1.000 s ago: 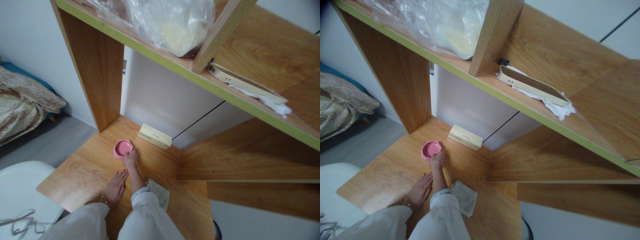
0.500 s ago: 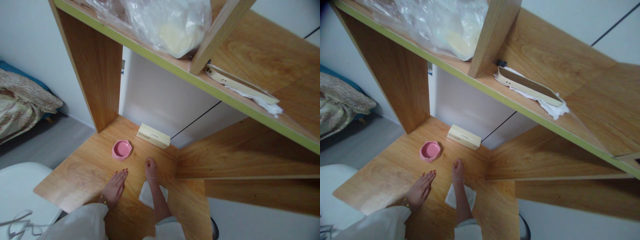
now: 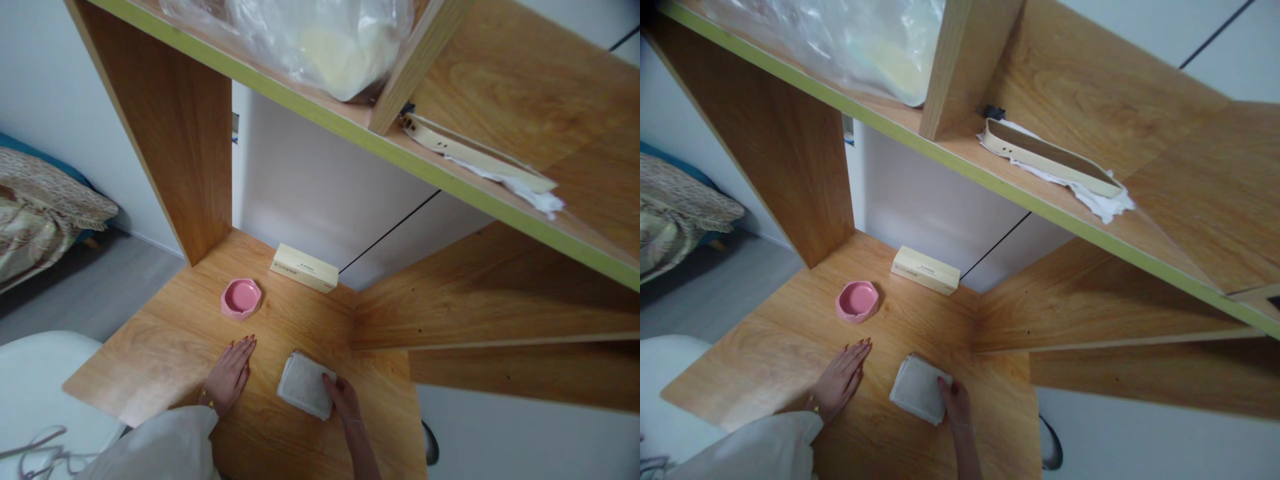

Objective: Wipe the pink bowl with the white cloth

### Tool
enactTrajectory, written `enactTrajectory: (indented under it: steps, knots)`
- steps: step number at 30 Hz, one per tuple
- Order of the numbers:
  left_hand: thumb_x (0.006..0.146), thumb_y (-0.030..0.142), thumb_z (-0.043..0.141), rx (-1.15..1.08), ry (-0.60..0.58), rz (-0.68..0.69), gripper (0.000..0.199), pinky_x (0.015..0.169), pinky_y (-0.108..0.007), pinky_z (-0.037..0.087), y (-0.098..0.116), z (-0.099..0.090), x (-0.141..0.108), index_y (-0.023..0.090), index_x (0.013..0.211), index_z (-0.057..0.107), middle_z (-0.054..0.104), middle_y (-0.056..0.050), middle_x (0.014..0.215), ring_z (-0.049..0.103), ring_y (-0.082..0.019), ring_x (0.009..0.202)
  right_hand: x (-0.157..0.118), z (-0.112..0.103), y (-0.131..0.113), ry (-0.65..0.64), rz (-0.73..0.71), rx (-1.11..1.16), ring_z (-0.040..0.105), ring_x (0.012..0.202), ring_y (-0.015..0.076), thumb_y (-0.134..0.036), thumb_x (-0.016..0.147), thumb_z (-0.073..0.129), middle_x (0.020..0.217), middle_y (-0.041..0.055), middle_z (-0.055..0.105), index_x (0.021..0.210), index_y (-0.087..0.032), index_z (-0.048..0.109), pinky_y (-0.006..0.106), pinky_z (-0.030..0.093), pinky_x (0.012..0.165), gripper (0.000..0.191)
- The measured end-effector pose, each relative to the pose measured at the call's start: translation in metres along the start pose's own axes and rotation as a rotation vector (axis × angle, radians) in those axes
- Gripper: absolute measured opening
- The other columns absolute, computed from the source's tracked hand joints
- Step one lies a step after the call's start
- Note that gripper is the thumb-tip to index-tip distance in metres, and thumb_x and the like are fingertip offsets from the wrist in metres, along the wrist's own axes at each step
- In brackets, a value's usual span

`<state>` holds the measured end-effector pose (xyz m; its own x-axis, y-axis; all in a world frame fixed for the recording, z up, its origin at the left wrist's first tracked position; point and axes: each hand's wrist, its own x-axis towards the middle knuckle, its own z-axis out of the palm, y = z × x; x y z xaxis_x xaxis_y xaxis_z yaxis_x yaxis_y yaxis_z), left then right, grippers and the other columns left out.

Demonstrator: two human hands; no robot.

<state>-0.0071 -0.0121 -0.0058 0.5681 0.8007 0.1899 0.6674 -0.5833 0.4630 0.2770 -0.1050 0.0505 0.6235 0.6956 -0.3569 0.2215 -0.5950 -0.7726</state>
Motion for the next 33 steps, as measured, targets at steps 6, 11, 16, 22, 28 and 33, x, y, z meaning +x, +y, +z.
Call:
enactTrajectory:
  steps: [6,11,16,22,28,33]
  knots:
    - [0.093,0.025,0.032,-0.099,0.007,-0.039,0.047,0.109,-0.044,0.035,0.005,-0.007,0.001,0.021,0.138,0.043,0.055,-0.009,0.136,0.048,-0.019,0.127,-0.003,0.032,-0.019,-0.142,0.016,0.172,0.06,0.062,0.0199,-0.059,0.053,0.067,0.059,0.0017,0.06,0.064,-0.022,0.057,0.029,0.046,0.054,0.04]
    - [0.094,0.039,0.035,-0.443,0.026,-0.249,0.043,0.108,-0.042,0.038,0.015,-0.029,0.002,0.022,0.131,0.051,0.059,-0.007,0.131,0.053,-0.021,0.122,-0.022,0.074,-0.048,-0.277,-0.031,0.343,0.058,0.062,0.0158,-0.059,0.055,0.068,0.064,-0.0001,0.062,0.069,-0.022,0.054,0.026,0.046,0.056,0.042]
    - [0.089,0.054,0.04,-0.866,0.129,-0.597,0.056,0.099,-0.042,0.047,0.011,-0.054,0.002,0.019,0.133,0.045,0.061,-0.009,0.126,0.057,-0.025,0.115,-0.041,0.118,-0.071,-0.412,-0.079,0.466,0.055,0.059,0.0123,-0.059,0.06,0.068,0.065,-0.0027,0.061,0.071,-0.022,0.052,0.023,0.045,0.055,0.041]
    - [0.064,0.065,0.066,-0.978,0.268,-0.764,0.076,0.081,-0.041,0.055,-0.017,-0.087,0.005,0.017,0.122,0.055,0.069,-0.01,0.105,0.065,-0.028,0.096,-0.042,0.159,-0.085,-0.468,-0.122,0.51,0.058,0.065,0.0132,-0.056,0.067,0.064,0.072,-0.0007,0.063,0.075,-0.022,0.052,0.024,0.047,0.06,0.037]
    - [0.066,0.062,0.062,-0.667,0.314,-0.736,0.066,0.078,-0.041,0.055,-0.049,-0.094,0.013,0.018,0.115,0.057,0.066,-0.007,0.1,0.064,-0.025,0.088,-0.032,0.181,-0.087,-0.31,-0.168,0.379,0.061,0.078,0.0172,-0.039,0.068,0.063,0.086,0.0036,0.065,0.091,-0.021,0.056,0.031,0.051,0.074,0.029]
    - [0.082,0.048,0.046,-0.159,0.37,-0.478,0.045,0.097,-0.048,0.045,-0.049,-0.083,0.007,0.019,0.113,0.059,0.063,-0.011,0.108,0.057,-0.029,0.106,-0.036,0.154,-0.07,-0.123,-0.283,0.205,0.047,0.121,0.0253,-0.028,0.075,0.054,0.125,0.0137,0.054,0.118,-0.019,0.054,0.044,0.037,0.103,0.043]
